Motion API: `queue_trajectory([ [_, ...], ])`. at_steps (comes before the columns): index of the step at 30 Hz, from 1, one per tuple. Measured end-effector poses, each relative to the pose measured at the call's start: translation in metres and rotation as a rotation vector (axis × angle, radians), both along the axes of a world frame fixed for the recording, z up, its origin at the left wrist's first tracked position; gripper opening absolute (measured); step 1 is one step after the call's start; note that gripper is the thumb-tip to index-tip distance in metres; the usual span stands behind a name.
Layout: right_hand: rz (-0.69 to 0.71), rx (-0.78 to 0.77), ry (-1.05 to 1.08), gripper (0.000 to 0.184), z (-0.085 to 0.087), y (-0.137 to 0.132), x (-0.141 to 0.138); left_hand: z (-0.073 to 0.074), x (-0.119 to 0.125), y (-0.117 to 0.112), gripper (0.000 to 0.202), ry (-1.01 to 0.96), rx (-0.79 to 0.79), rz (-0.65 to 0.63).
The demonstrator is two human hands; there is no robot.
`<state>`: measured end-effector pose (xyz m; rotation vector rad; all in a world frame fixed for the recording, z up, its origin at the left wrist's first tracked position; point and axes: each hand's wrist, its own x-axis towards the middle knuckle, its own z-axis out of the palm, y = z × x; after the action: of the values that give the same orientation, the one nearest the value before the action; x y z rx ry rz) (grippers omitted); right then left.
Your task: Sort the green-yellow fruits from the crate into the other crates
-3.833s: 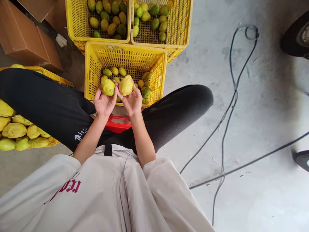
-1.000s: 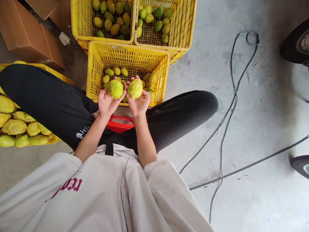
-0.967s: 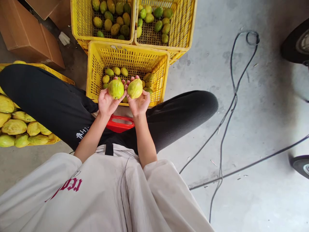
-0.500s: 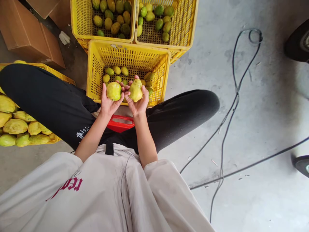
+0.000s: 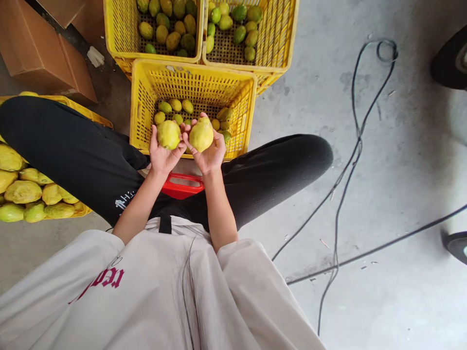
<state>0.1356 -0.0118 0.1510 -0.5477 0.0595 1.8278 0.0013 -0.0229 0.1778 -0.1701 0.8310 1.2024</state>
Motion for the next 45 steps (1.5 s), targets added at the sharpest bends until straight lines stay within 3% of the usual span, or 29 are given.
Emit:
queue_trajectory([
  [4,0.016,0.047,-0.041,0.027,0.001,-0.002,-0.006,-0.003,-0.003,-0.001,0.046,0.073,-0.030,0.018],
  [9,-0.106,0.059,-0.044,0.023,0.006,-0.003,-0.009,-0.002,-0.003,-0.001,0.040,0.044,-0.025,0.008],
  [14,-0.106,-0.030,-0.179,0.028,0.010,-0.003,-0.005,0.002,-0.001,-0.001,0.052,-0.051,0.018,0.015],
  [18,-0.091,-0.038,-0.041,0.037,0.008,-0.002,0.000,0.002,-0.001,0.000,0.051,-0.054,0.029,0.029],
  [23,-0.080,-0.075,0.096,0.033,0.011,0.001,-0.001,0.003,-0.007,0.002,0.051,-0.040,-0.014,0.017],
  [28,-0.033,-0.046,0.007,0.025,0.014,0.000,-0.003,0.003,-0.009,0.002,0.049,-0.056,-0.004,0.033],
  [33,-0.027,-0.068,-0.087,0.025,0.004,-0.002,-0.005,-0.002,-0.006,0.001,0.039,0.045,-0.069,-0.043],
  [37,-0.041,-0.097,-0.146,0.020,0.001,-0.002,-0.005,-0.006,-0.006,0.003,0.044,-0.016,-0.023,-0.068],
  [41,-0.072,-0.062,-0.148,0.017,0.009,-0.002,-0.005,-0.002,-0.006,0.003,0.051,-0.080,0.085,-0.015],
  [45,-0.119,-0.058,-0.126,0.027,0.018,-0.001,-0.004,0.000,-0.004,0.003,0.049,-0.013,0.068,0.009],
])
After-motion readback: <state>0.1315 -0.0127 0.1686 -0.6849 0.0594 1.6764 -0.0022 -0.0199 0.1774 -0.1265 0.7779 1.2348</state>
